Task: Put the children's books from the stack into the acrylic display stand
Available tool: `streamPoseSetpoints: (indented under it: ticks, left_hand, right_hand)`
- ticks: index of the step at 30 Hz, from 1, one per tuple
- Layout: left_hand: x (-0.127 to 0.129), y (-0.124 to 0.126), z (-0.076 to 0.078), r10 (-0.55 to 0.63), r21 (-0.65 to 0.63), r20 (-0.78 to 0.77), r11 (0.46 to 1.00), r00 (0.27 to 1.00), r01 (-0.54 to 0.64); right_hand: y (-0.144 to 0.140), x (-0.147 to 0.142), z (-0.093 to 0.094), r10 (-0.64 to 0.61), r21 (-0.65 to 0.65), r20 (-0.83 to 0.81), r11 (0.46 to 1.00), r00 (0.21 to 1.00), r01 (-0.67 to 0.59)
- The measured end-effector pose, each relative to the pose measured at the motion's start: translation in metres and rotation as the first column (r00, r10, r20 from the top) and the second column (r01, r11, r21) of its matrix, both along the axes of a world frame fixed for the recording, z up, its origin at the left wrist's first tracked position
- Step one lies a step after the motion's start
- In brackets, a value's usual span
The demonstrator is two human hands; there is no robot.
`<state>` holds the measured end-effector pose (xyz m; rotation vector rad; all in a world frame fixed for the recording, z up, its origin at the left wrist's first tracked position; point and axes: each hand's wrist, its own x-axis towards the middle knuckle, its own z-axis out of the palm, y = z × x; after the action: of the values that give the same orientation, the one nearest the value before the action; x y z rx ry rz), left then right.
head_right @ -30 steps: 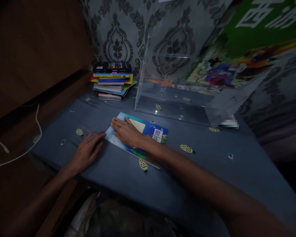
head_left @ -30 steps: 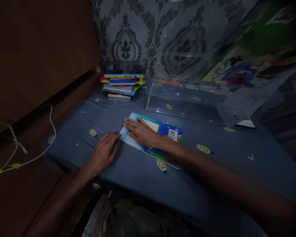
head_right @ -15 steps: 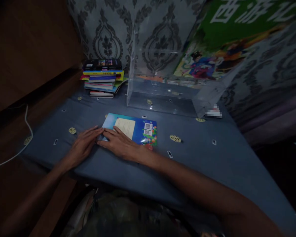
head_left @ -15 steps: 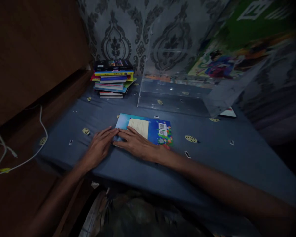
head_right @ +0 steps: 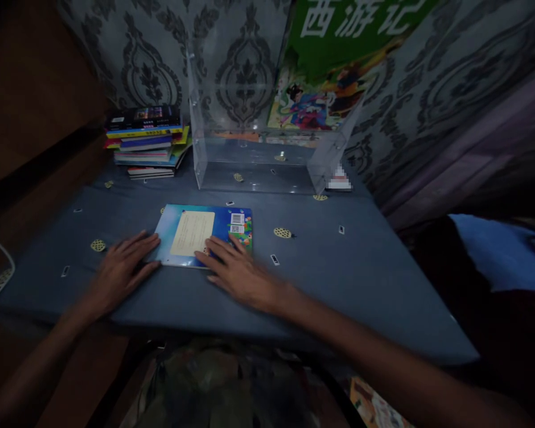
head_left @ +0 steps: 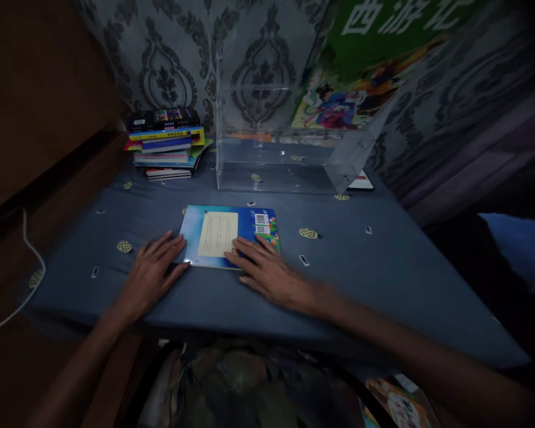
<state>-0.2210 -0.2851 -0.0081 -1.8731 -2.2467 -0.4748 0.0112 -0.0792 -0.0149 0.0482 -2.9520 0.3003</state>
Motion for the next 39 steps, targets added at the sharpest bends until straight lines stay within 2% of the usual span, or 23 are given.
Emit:
streamPoseSetpoints:
  ticks: [3, 6, 10, 15, 19, 22, 26, 28, 31, 33, 35, 37, 39]
  left_hand:
    - [0.004, 0.006, 0.005, -0.030, -0.062, -0.073, 0.998, 0.997, 0.025]
    - [0.010, 0.018, 0.006, -0.127, -0.139, -0.100, 0.984, 0.987, 0.112]
    - [0.018, 0.029, 0.002, -0.267, -0.189, -0.078, 0.950, 0.961, 0.249]
    - [0.036, 0.009, 0.007, -0.427, -0.229, -0.036, 0.884, 0.904, 0.408]
    - [0.058, -0.011, 0.005, -0.444, -0.250, -0.056, 0.873, 0.894, 0.418]
    - [0.067, -0.017, -0.001, -0.427, -0.222, -0.109, 0.891, 0.898, 0.397]
    - [0.065, -0.015, 0.003, -0.460, -0.123, -0.044, 0.884, 0.887, 0.452]
    - [0.059, -0.012, 0.012, -0.470, -0.059, 0.028, 0.880, 0.882, 0.471]
    - [0.043, -0.005, 0.028, -0.457, 0.069, 0.133, 0.890, 0.879, 0.452]
    - [0.029, 0.001, 0.041, -0.408, 0.139, 0.258, 0.913, 0.876, 0.384]
    - [0.013, 0.011, 0.053, -0.312, 0.138, 0.453, 0.950, 0.835, 0.280]
    - [-0.003, 0.026, 0.066, -0.205, 0.130, 0.648, 0.979, 0.733, 0.158]
    - [-0.017, 0.047, 0.079, -0.194, 0.217, 0.770, 0.975, 0.607, 0.036]
  right_hand:
    - [0.012, 0.018, -0.006, -0.081, -0.020, -0.035, 0.997, 0.996, 0.081]
    - [0.016, 0.031, -0.012, -0.117, -0.039, -0.081, 0.993, 0.990, 0.114]
    - [0.003, 0.051, -0.009, -0.140, -0.021, -0.086, 0.990, 0.986, 0.139]
    - [-0.035, 0.096, -0.003, -0.112, 0.016, -0.115, 0.993, 0.987, 0.115]
    - [-0.054, 0.129, -0.016, -0.055, 0.015, -0.255, 0.998, 0.965, 0.061]
    - [-0.054, 0.140, -0.018, -0.079, -0.045, -0.323, 0.997, 0.943, 0.068]
    - [-0.039, 0.134, 0.008, -0.063, -0.222, -0.291, 0.975, 0.955, -0.003]
    - [-0.028, 0.126, 0.027, -0.064, -0.341, -0.342, 0.938, 0.938, -0.060]
    - [-0.015, 0.113, 0.052, -0.158, -0.497, -0.373, 0.866, 0.914, -0.053]
    - [-0.008, 0.105, 0.064, -0.248, -0.573, -0.365, 0.820, 0.897, -0.006]
    - [-0.004, 0.097, 0.073, -0.355, -0.659, -0.347, 0.751, 0.868, 0.044]
    - [-0.002, 0.086, 0.078, -0.473, -0.776, -0.267, 0.622, 0.840, 0.103]
    - [-0.004, 0.073, 0.077, -0.576, -0.893, -0.172, 0.433, 0.799, 0.120]
